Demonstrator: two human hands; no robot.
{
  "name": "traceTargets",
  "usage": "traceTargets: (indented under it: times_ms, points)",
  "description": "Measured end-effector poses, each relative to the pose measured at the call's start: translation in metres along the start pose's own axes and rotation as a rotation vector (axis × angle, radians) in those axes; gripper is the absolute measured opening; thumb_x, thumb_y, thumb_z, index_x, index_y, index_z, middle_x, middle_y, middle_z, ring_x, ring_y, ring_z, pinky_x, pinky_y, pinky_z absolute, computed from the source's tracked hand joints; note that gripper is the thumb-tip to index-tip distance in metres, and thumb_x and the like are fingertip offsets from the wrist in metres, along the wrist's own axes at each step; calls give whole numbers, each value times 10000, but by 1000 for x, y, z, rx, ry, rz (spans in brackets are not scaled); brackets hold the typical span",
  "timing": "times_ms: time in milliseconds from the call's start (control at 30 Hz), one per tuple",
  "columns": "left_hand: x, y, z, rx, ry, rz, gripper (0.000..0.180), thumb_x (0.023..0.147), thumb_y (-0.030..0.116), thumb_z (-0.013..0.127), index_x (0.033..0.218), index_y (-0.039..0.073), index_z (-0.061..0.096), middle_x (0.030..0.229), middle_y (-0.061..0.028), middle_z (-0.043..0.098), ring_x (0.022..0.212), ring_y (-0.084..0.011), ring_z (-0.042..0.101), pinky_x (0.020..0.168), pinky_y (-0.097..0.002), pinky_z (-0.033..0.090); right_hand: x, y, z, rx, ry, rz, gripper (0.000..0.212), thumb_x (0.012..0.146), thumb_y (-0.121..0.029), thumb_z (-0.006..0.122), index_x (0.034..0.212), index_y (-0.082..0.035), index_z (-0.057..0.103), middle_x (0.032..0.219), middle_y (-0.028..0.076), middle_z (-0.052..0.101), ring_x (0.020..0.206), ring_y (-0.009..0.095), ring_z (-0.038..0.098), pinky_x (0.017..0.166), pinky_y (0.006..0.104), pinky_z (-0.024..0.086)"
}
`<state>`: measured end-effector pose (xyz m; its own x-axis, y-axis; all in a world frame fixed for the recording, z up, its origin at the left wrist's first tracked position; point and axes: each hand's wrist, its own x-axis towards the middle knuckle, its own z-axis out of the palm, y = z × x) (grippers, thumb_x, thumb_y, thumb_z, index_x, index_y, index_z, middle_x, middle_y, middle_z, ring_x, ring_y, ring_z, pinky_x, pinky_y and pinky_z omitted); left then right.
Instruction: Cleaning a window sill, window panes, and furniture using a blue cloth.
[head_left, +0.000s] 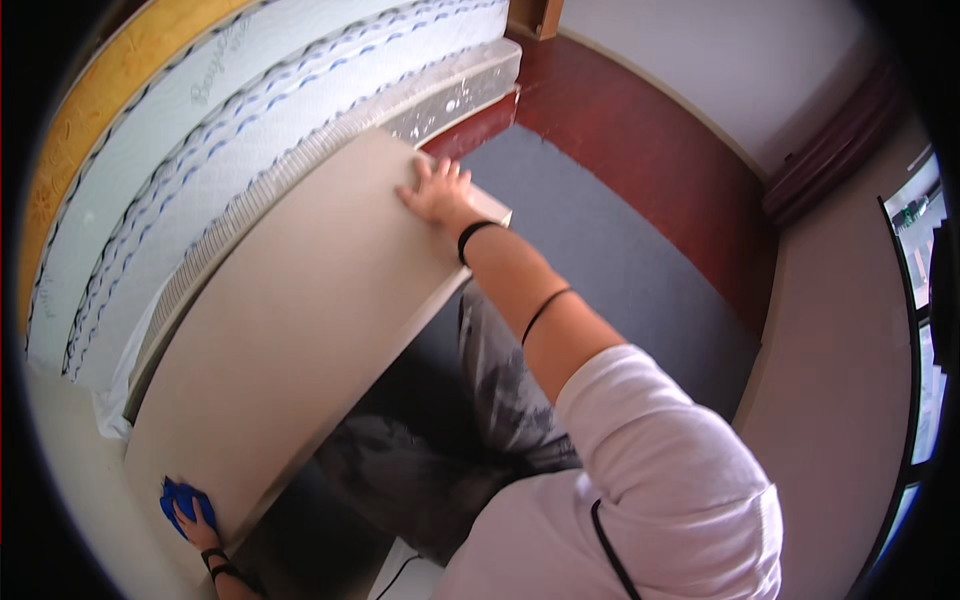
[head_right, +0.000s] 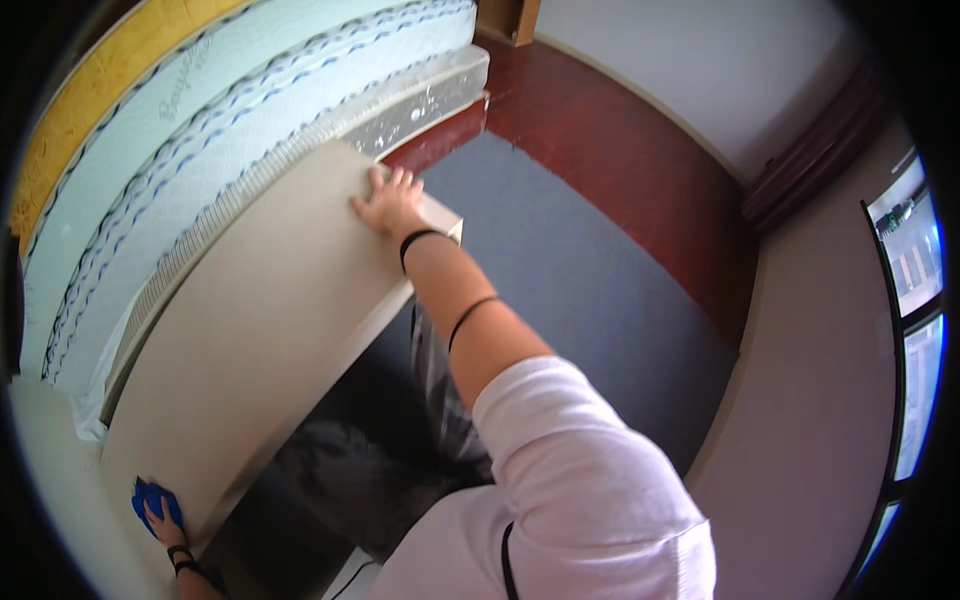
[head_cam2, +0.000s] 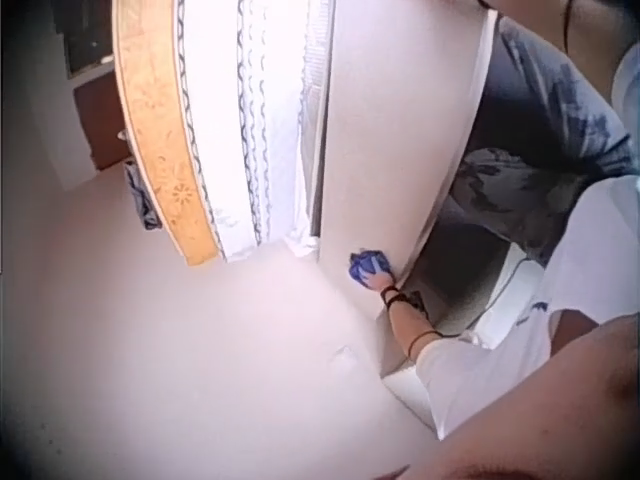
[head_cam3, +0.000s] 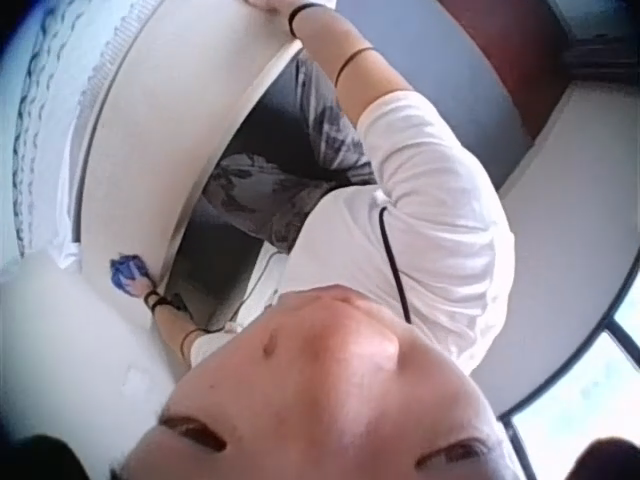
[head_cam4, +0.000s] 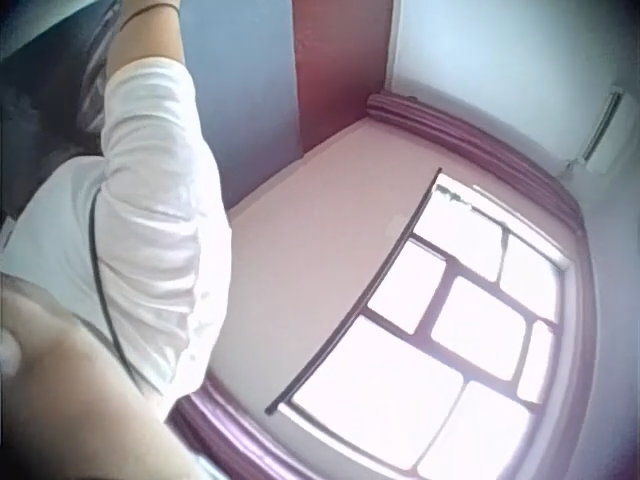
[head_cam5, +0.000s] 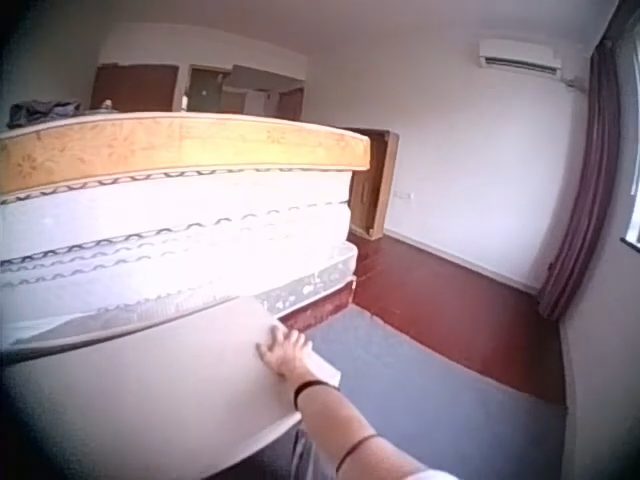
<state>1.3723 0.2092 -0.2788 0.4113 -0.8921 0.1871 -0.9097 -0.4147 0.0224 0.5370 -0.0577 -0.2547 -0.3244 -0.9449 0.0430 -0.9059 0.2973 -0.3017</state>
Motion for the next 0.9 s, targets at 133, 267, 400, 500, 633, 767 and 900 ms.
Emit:
traceTargets:
  times_ms: [133,267,400,500,633,767,900]
  points:
    - [5,-78,-8,421,8,182,535,1023,424,531,1504,202,453,1564,-153,389,1447,-332,346,1195,-422,294,0,-19,3,8,-123,-2,851,919,-713,404,1574,-182,288,1561,273,324,1468,444,287,1166,582,228]
    - [31,-78,11,131,76,-135,689,965,606,521,1538,252,378,1578,-154,373,1435,-349,362,1187,-458,285,0,-1,8,-56,-58,57,838,912,-731,388,1575,-228,289,1528,275,361,1441,445,327,1148,594,246]
    - [19,-69,23,77,29,-379,734,937,663,517,1548,290,352,1572,-160,383,1431,-354,374,1180,-475,288,-2,-7,18,-83,-29,54,863,884,-739,426,1566,-222,316,1499,286,389,1431,459,331,1152,592,240]
    - [27,-99,16,58,53,-457,759,909,710,506,1540,312,368,1584,-136,376,1446,-339,357,1188,-479,266,0,-11,22,-49,-12,50,868,870,-735,449,1561,-223,331,1491,287,398,1426,463,336,1153,595,237]
    - [39,-122,43,72,24,-520,778,898,744,470,1547,329,357,1607,-108,354,1467,-327,332,1197,-493,233,0,-11,22,-75,6,81,840,877,-703,467,1557,-227,344,1487,277,407,1414,453,359,1150,603,242]
    - [60,-215,-18,319,83,-220,773,905,748,447,1554,342,341,1606,-117,352,1468,-332,329,1199,-488,237,0,-20,27,28,6,83,797,892,-660,474,1554,-231,353,1474,271,427,1409,438,375,1143,609,254]
    - [58,-162,49,138,-12,-511,798,895,775,426,1566,359,309,1619,-113,330,1470,-323,330,1202,-489,233,0,-14,23,-77,36,113,790,889,-642,473,1554,-231,353,1471,266,435,1407,453,370,1141,599,253]
